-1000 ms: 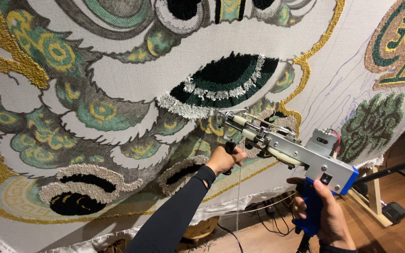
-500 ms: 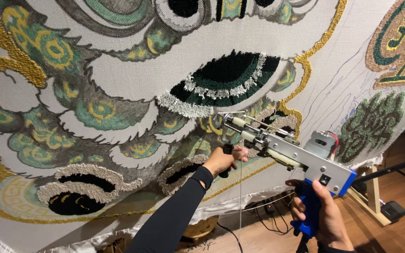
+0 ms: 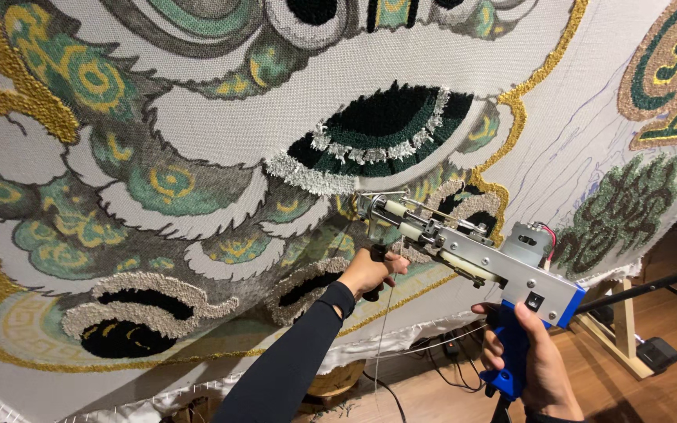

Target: The person uses a handheld tufting gun to apply yarn to a stretched canvas, following a pre-drawn design. The operator guides the tool to create textured patterns, filling in sections of the artwork with consistent strokes.

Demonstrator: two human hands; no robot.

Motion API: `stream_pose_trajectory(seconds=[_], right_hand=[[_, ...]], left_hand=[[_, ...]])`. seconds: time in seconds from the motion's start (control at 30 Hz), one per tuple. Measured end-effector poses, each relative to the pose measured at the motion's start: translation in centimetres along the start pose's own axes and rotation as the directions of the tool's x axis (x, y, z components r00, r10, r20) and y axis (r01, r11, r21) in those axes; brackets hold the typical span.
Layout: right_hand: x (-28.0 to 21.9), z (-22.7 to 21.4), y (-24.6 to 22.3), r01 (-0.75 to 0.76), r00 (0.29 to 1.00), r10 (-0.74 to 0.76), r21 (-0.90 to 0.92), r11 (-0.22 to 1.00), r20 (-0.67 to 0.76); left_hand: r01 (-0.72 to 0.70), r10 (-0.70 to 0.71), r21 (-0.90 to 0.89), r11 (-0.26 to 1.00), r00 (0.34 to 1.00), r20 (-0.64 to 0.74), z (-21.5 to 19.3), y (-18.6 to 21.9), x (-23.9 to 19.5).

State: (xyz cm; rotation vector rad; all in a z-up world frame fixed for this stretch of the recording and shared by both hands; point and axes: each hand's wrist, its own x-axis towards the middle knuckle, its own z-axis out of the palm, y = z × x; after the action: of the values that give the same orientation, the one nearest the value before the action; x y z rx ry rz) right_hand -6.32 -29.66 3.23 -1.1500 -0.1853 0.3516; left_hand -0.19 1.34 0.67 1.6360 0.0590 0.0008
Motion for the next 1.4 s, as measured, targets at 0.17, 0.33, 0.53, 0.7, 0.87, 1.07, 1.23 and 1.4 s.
stream_pose_trajectory(seconds=[0.17,0.33,0.53,0.7,0.87,1.07,1.23,1.4], right_hand=[[0.3,0.2,-0.1,-0.008,1.000,0.008,-0.004,1.000,0.001],[0.6,0.7,-0.1,-0.001,1.000,0.001,0.018,1.000,0.018],[0.6,3.0,-1.2,0.023,0.999,-0.026,-0.093,0.995,-0.029],[1.3,5.7,-1.5,0.063,0.991,-0.088,-0.226,0.972,-0.103],[2.2,8.2,-0.5,0.181,0.977,-0.206,-0.307,0.934,-0.051],[2.3,9.2,0.1,0.189,0.975,-0.216,-0.307,0.933,-0.055],[2.5,9.3,0.3,0.173,0.977,-0.200,-0.285,0.943,-0.068],[2.6,9.6,-0.4,0.120,0.984,-0.149,-0.254,0.960,-0.100]], left_hand=[[-0.015,0.015,-0.034,0.999,1.000,-0.003,-0.4,-0.7,0.8],[-0.015,0.015,-0.009,1.000,0.999,-0.029,-0.6,-0.3,0.4],[-0.038,0.037,-0.011,0.999,0.997,-0.061,-1.1,0.9,-0.1],[0.034,-0.034,-0.007,0.999,0.989,-0.146,-3.0,1.3,0.3],[-0.019,0.023,0.021,1.000,0.969,-0.245,-5.8,-0.1,2.2],[-0.089,0.098,0.044,0.995,0.945,-0.312,-7.3,-0.9,3.2],[-0.088,0.158,0.212,0.973,0.928,-0.338,-7.3,0.8,2.1],[-0.038,0.127,0.273,0.961,0.939,-0.318,-7.2,2.5,1.8]])
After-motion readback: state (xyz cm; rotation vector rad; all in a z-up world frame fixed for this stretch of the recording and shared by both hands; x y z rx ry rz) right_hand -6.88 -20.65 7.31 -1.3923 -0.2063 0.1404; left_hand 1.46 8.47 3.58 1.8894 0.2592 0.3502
